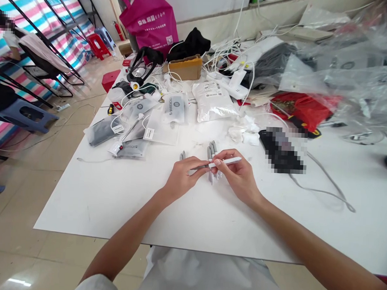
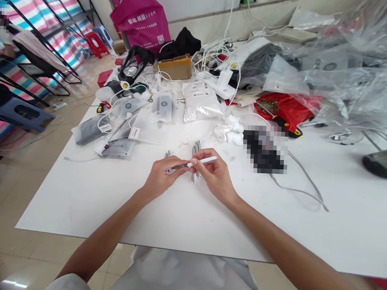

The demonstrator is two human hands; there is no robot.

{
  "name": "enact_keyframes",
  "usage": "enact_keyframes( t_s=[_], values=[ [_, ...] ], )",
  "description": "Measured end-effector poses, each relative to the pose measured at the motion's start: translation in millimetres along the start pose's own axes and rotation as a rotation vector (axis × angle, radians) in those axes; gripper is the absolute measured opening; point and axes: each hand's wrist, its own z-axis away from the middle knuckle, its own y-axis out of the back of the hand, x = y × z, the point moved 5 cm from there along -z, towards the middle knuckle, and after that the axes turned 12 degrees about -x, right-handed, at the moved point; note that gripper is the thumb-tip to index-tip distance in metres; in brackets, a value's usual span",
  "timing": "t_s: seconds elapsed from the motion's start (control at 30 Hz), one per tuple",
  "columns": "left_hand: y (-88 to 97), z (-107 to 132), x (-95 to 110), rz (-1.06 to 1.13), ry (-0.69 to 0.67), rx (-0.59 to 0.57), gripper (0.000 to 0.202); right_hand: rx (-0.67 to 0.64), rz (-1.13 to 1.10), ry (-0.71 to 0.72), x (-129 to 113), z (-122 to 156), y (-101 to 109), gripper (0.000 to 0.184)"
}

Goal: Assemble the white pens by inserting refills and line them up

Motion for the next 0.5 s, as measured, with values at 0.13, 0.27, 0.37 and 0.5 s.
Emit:
enact_keyframes(
  t_s=[0.13,0.27,0.37,0.5],
  values=[
    [1.8,0,0,-0.026,-0.041,0.016,0.021,0.065,-0.013,0.006,-2,-1,5,0.048],
    [4.9,0,-1,-0.049,-0.05,0.031,0.021,0.072,0.119,-0.014,-1,-1,11,0.054],
    [6.2,0,-1,-0.073,-0.075,0.041,0.021,0.065,0.206,-0.03,2,-1,15,0.049],
    [9.8,0,0,-0.115,-0.109,0.066,0.017,-0.053,0.368,0.031,1,-3,14,0.037]
  ],
)
